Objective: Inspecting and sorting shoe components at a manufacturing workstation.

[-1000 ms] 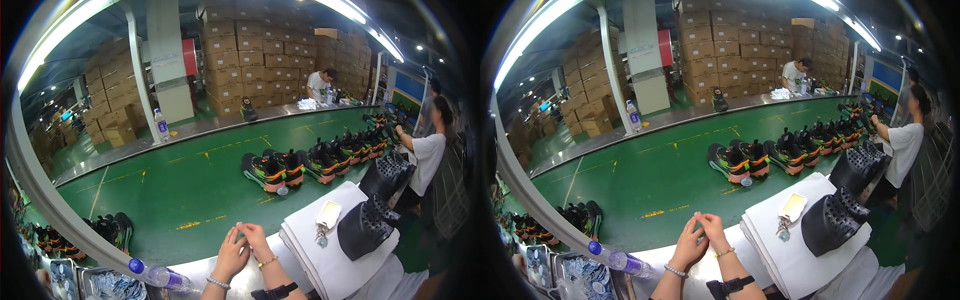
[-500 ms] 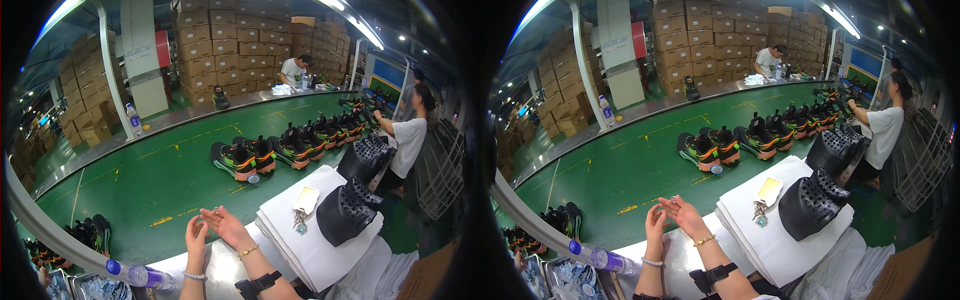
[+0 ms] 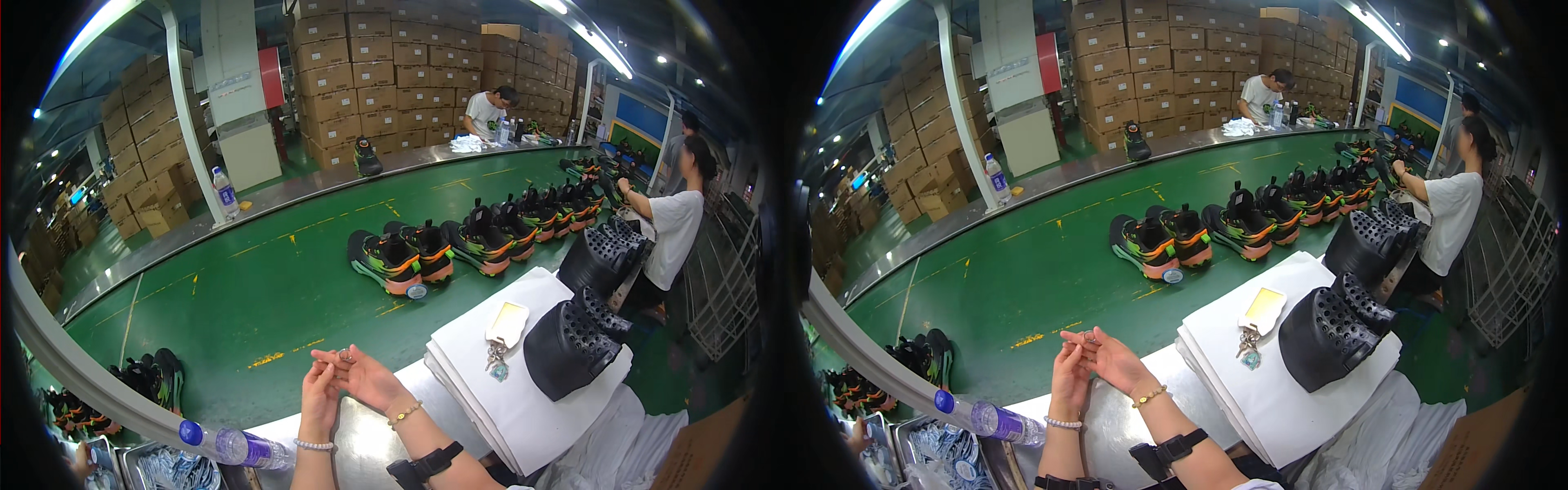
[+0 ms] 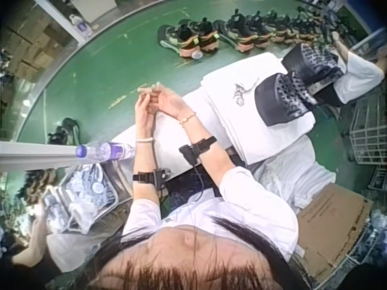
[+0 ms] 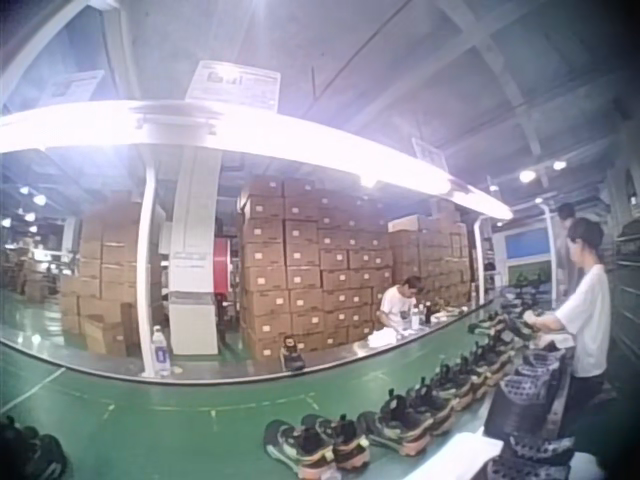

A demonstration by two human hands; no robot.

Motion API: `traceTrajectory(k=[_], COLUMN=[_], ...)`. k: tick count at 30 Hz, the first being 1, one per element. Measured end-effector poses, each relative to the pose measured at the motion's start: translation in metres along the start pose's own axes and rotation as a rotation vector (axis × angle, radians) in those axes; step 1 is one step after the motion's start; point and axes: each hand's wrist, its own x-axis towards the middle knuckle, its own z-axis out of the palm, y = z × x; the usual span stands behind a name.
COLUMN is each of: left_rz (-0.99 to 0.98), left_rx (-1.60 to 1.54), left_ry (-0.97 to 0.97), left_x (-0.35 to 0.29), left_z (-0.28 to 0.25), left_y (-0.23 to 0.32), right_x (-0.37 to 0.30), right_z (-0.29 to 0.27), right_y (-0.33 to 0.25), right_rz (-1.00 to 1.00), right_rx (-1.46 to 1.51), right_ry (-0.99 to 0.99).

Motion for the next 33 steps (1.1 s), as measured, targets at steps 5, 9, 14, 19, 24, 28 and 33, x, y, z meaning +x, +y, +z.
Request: traceTrajectory(k=[5,9,14,19,24,28,33], left_rz=[-0.023,-0.037,-0.036,0.005,0.034,0.033,-0.015], left_rx=[-0.044,-0.05,-0.01,0.084,0.116,0.142,0.035], left_ry=[-0.062,-0.038,-0.064,0.003,0.075,0.123,-0.024], left_x=[0.0,-0.002,0.002,0.005,0.007,0.007,0.006], left_z=[-0.002,0.009,-0.002,-0.004,-0.004,-0.003,0.008], left_y=[0.001,0.004,-0.003,-0.01,-0.018,-0.021,-0.01], right_x=[-0.002,-0.004,-0.002,-0.001,-0.001,-0.001,-0.003], right_z=[0.008,0.013,-0.002,-0.006,-0.005,-0.004,-0.006], right_y=[-0.001,-0.003,-0.001,-0.001,-0.002,-0.004,-0.004], right_rz=[-0.013,-0.012,0.017,0.026,0.038,0.05,-0.005], right_rx=[-0.052,-0.046,0.037,-0.014,-0.058,-0.11,0.083], right_ry=[-0.017,0.015,-0.03,0.047,0.116,0.198,0.109])
